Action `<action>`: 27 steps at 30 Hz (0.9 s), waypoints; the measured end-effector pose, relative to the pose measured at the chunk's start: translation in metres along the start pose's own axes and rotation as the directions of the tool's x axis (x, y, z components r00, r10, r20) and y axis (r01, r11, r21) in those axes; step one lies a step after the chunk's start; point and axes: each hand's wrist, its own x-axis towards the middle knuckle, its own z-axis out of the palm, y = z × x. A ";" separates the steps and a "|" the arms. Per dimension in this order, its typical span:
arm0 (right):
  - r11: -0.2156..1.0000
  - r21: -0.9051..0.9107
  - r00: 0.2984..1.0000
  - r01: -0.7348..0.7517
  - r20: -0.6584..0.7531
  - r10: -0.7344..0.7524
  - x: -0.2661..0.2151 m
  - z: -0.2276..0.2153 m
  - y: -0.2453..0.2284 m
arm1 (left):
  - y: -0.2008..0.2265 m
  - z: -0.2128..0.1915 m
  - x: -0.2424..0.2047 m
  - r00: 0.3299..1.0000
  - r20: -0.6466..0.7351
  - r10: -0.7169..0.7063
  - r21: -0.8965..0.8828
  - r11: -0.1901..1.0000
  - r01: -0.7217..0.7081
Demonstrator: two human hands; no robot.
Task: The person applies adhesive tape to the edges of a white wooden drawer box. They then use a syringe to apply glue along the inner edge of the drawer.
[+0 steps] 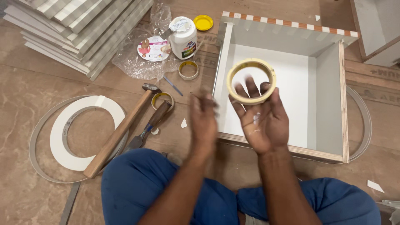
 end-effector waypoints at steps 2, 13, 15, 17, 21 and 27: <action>0.983 0.171 0.996 -0.066 -0.052 0.076 0.003 -0.011 -0.010 | 0.039 -0.027 0.014 0.871 0.208 0.445 0.398 0.775 -0.491; 0.963 0.040 0.897 -0.267 -0.356 0.263 0.013 -0.001 -0.017 | 0.125 -0.029 0.012 0.572 0.780 0.256 0.396 0.507 -0.766; 0.967 0.079 0.882 -0.243 -0.396 0.254 0.016 0.004 -0.007 | 0.119 -0.028 0.011 0.603 0.719 0.345 0.386 0.524 -0.759; 0.964 0.144 0.891 -0.223 -0.371 0.261 0.016 0.004 0.002 | 0.113 -0.029 0.014 0.544 0.730 0.415 0.384 0.410 -0.827; 0.696 -0.660 0.926 -0.284 -0.376 0.021 0.022 0.000 -0.010 | 0.097 -0.043 0.030 0.743 0.643 0.186 0.361 0.782 -0.508; 0.316 -0.918 0.968 -0.239 -0.200 0.152 0.011 0.022 -0.009 | 0.078 -0.052 0.047 0.769 0.632 -0.095 0.457 0.847 -0.270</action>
